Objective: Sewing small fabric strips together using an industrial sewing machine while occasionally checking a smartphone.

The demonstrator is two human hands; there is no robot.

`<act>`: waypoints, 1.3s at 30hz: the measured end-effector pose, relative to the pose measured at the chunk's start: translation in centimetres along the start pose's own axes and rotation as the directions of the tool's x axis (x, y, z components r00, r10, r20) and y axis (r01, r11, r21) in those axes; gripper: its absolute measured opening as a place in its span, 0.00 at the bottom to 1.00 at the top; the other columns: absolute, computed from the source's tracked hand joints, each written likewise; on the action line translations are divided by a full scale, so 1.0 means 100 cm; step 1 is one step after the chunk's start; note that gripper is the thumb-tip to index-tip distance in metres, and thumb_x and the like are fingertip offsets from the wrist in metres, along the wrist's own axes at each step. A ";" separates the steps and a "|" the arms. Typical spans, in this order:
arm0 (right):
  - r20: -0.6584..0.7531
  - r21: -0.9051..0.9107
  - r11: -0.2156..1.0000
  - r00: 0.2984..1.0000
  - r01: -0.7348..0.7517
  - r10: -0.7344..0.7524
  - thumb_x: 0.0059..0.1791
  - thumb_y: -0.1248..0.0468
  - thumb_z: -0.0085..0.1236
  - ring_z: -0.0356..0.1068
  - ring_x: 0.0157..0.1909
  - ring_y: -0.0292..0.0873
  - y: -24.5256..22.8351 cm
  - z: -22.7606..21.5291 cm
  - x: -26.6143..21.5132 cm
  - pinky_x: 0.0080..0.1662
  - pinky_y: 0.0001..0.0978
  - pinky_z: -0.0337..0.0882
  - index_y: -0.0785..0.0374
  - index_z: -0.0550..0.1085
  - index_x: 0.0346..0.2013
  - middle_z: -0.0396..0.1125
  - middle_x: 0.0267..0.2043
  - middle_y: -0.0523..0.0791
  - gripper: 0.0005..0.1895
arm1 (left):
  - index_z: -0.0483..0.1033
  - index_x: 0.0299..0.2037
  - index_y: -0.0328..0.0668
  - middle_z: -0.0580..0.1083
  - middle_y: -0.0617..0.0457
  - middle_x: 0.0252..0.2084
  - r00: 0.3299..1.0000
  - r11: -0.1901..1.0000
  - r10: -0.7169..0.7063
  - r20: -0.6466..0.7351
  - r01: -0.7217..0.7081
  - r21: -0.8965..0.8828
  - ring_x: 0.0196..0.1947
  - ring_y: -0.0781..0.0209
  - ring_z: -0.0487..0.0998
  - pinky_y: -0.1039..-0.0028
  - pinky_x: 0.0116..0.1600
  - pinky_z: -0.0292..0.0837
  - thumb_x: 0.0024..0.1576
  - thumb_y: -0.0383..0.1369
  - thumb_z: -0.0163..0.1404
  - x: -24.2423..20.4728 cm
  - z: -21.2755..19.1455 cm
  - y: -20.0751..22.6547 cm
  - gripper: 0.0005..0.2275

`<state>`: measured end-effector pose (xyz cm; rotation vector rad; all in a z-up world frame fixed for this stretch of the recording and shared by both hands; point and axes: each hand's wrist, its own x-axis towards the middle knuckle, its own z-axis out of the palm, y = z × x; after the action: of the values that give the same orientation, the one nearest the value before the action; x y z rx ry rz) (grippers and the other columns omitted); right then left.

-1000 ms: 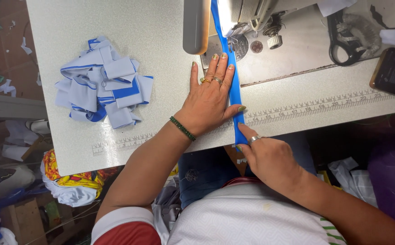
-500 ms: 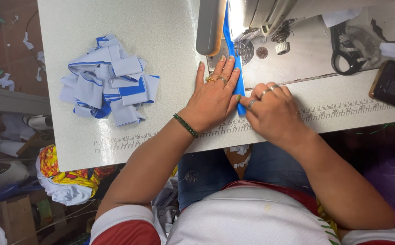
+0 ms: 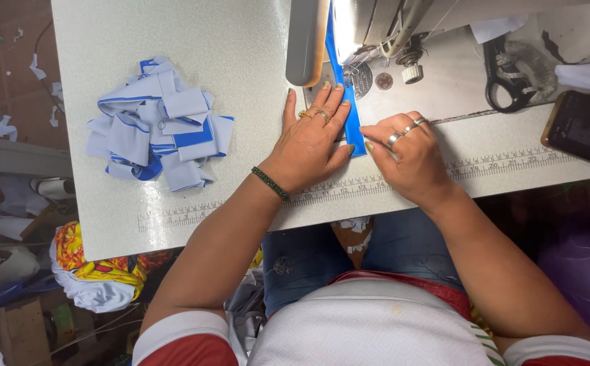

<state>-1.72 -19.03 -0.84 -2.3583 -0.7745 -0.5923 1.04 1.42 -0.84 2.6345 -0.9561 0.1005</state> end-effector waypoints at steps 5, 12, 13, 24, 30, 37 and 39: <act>0.021 0.041 0.999 1.000 -0.007 0.006 0.47 0.72 0.47 0.66 0.38 0.45 -0.009 -0.007 -0.003 0.43 0.35 0.65 0.59 0.77 0.34 0.67 0.33 0.42 0.10 | 0.60 0.62 0.32 0.55 0.35 0.67 1.000 1.000 0.004 -0.024 -0.004 -0.008 0.69 0.44 0.49 0.33 0.63 0.29 0.55 0.41 0.48 0.000 -0.002 0.000 0.28; 0.036 -0.006 0.998 0.997 0.065 -0.065 0.44 0.72 0.48 0.67 0.50 0.49 -0.013 -0.011 -0.014 0.57 0.47 0.63 0.60 0.77 0.39 0.69 0.45 0.47 0.13 | 0.73 0.51 0.36 0.68 0.38 0.57 0.967 0.988 0.148 -0.208 -0.135 0.077 0.62 0.46 0.63 0.34 0.63 0.38 0.52 0.38 0.53 0.000 0.009 0.000 0.19; 0.040 -0.014 0.996 0.995 0.088 -0.088 0.43 0.72 0.48 0.67 0.51 0.50 -0.013 -0.011 -0.014 0.58 0.48 0.62 0.60 0.77 0.39 0.69 0.46 0.48 0.14 | 0.75 0.48 0.36 0.71 0.38 0.54 0.960 0.987 0.156 -0.234 -0.142 0.075 0.60 0.46 0.66 0.34 0.62 0.40 0.52 0.37 0.54 0.000 0.007 0.002 0.17; 0.160 -0.163 0.949 0.957 0.269 -0.244 0.43 0.66 0.47 0.65 0.58 0.49 0.005 -0.007 0.007 0.64 0.56 0.49 0.53 0.76 0.39 0.71 0.48 0.41 0.13 | 0.79 0.41 0.46 0.76 0.51 0.46 0.910 0.978 0.207 -0.360 -0.193 0.074 0.54 0.58 0.73 0.45 0.62 0.52 0.51 0.36 0.56 0.015 0.028 -0.025 0.10; 0.223 -0.194 0.942 0.947 0.276 -0.231 0.43 0.66 0.47 0.65 0.60 0.45 0.025 0.001 0.029 0.65 0.52 0.51 0.52 0.77 0.39 0.72 0.48 0.38 0.14 | 0.78 0.37 0.52 0.76 0.58 0.45 0.869 0.972 0.236 -0.435 -0.205 0.116 0.52 0.63 0.73 0.50 0.61 0.53 0.50 0.33 0.55 0.022 0.043 -0.044 0.06; 0.261 -0.221 0.939 0.944 0.263 -0.203 0.44 0.63 0.46 0.64 0.60 0.40 0.035 0.003 0.032 0.65 0.46 0.53 0.48 0.77 0.41 0.71 0.50 0.35 0.16 | 0.78 0.38 0.53 0.76 0.58 0.46 0.929 0.984 0.177 -0.324 -0.161 0.075 0.53 0.59 0.73 0.41 0.61 0.48 0.50 0.31 0.54 0.007 0.009 -0.027 0.07; 0.230 -0.258 0.924 0.946 0.284 -0.227 0.44 0.64 0.46 0.64 0.61 0.40 0.047 0.012 0.030 0.62 0.42 0.56 0.46 0.77 0.42 0.70 0.52 0.35 0.16 | 0.77 0.39 0.54 0.75 0.58 0.48 0.938 0.988 0.153 -0.311 -0.139 0.067 0.54 0.58 0.72 0.39 0.61 0.47 0.51 0.30 0.53 0.011 0.007 -0.029 0.08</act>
<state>3.75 -20.27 -1.82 -2.6312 -1.1706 -0.6217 3.67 2.64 -2.17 2.4781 -1.0413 0.5670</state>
